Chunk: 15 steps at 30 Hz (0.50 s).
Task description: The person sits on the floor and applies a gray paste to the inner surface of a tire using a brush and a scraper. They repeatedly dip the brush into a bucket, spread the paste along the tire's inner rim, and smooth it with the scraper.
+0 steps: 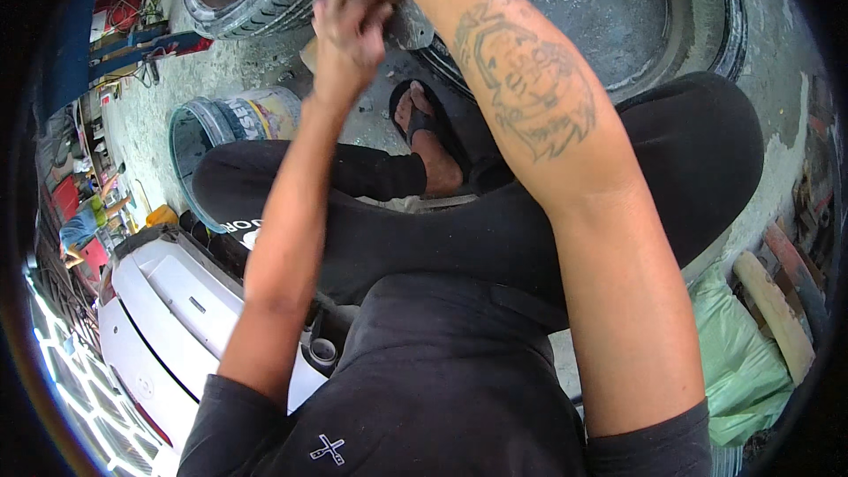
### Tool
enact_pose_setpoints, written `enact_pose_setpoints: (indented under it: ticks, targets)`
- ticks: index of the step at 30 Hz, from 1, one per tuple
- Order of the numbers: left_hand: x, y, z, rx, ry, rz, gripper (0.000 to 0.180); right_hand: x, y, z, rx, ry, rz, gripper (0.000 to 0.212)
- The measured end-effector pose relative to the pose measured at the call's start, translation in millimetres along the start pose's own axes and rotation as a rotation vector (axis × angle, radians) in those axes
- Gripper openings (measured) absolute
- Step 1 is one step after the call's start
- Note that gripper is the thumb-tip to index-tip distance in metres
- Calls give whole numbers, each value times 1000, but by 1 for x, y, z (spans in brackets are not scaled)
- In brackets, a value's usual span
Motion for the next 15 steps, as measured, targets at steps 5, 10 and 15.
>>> enact_pose_setpoints:
  ticks: [5, 10, 15]
  targets:
    - [-15, 20, 13, 1, -70, 15, 29, -6, -14, 13, 137, -17, -170, 35]
    - [28, 5, -18, -56, -63, 49, 35, 5, -6, -2, 376, -128, -301, 44]
    - [25, -14, -13, -236, 47, 106, 34, -12, -20, 10, 175, -42, -238, 42]
Point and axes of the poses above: each hand's wrist, its own z-axis away from the middle knuckle, its own y-axis out of the palm, x = y × z, the point moved 4 cm from there along -z, towards the middle knuckle, and after that the axes turned 2 degrees about y, right-handed, at the moved point
